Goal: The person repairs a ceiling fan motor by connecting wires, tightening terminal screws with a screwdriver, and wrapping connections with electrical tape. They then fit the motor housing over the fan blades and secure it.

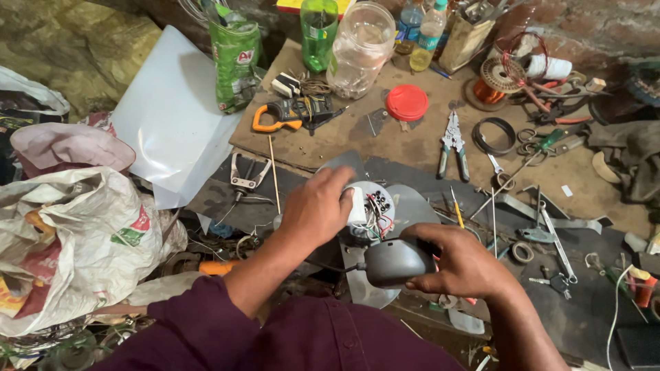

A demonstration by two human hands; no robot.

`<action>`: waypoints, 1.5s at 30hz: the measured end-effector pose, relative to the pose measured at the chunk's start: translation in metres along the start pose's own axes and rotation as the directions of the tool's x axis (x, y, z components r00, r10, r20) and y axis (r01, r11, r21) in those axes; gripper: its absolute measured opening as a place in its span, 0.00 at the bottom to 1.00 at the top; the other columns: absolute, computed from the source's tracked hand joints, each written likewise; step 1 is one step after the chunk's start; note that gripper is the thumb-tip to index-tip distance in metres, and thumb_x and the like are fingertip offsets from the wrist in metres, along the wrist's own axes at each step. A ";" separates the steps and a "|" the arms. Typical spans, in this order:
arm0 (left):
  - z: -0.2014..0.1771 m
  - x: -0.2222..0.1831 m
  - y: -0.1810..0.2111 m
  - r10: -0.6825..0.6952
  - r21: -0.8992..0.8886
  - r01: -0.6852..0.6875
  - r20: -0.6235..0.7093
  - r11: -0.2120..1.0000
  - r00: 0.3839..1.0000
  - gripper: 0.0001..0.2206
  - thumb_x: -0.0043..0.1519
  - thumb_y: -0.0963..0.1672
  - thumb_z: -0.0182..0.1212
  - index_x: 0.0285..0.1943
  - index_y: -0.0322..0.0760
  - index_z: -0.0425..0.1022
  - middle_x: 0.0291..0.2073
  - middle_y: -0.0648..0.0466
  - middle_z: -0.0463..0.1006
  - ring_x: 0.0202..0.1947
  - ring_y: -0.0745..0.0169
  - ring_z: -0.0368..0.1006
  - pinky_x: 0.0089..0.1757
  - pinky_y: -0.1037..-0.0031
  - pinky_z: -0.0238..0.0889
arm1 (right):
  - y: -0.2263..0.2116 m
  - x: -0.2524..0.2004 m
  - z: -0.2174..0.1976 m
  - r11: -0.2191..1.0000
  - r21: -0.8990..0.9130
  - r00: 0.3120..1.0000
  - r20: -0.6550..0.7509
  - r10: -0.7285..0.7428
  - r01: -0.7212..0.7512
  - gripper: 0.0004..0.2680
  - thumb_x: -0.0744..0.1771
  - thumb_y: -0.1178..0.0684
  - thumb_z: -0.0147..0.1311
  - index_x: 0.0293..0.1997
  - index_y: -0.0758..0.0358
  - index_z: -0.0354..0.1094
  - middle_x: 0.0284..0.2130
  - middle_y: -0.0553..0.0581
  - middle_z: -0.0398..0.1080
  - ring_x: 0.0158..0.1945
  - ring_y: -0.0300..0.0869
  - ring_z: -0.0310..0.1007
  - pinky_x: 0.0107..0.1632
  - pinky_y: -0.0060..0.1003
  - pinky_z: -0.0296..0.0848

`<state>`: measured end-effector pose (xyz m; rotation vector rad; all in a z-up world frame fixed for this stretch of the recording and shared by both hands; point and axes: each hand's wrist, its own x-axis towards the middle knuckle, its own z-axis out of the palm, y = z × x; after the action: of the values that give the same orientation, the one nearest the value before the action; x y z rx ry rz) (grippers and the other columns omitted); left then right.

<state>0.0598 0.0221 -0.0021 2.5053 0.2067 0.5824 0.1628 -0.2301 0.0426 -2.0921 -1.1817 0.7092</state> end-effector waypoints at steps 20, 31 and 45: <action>-0.021 -0.025 -0.012 -0.101 0.131 0.066 0.281 0.989 0.954 0.26 0.55 0.49 0.69 0.60 0.36 0.72 0.49 0.45 0.78 0.46 0.37 0.77 0.43 0.52 0.70 | -0.008 0.013 -0.010 0.990 -0.135 0.999 0.027 -0.043 0.046 0.27 0.50 0.50 0.74 0.52 0.57 0.73 0.39 0.59 0.78 0.44 0.51 0.78 0.44 0.43 0.75; -0.018 -0.031 0.005 0.077 -0.339 0.006 0.231 0.941 0.970 0.33 0.55 0.50 0.68 0.70 0.34 0.69 0.67 0.35 0.66 0.68 0.36 0.64 0.64 0.58 0.60 | -0.019 0.063 -0.039 0.968 -0.017 0.956 0.166 -0.242 0.248 0.26 0.52 0.50 0.74 0.54 0.63 0.73 0.45 0.60 0.80 0.46 0.48 0.82 0.49 0.41 0.79; 0.025 0.002 -0.030 -0.263 -0.462 0.358 0.258 0.811 0.930 0.35 0.54 0.55 0.67 0.60 0.23 0.70 0.50 0.36 0.79 0.50 0.45 0.79 0.48 0.63 0.70 | 0.015 0.160 -0.037 0.973 -0.096 0.966 0.170 -0.192 0.210 0.18 0.60 0.46 0.63 0.51 0.64 0.76 0.48 0.61 0.78 0.52 0.50 0.77 0.55 0.44 0.72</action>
<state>0.0717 0.0360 -0.0369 1.9408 0.3422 0.2248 0.2693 -0.1049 0.0327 -1.9976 -1.5324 0.7398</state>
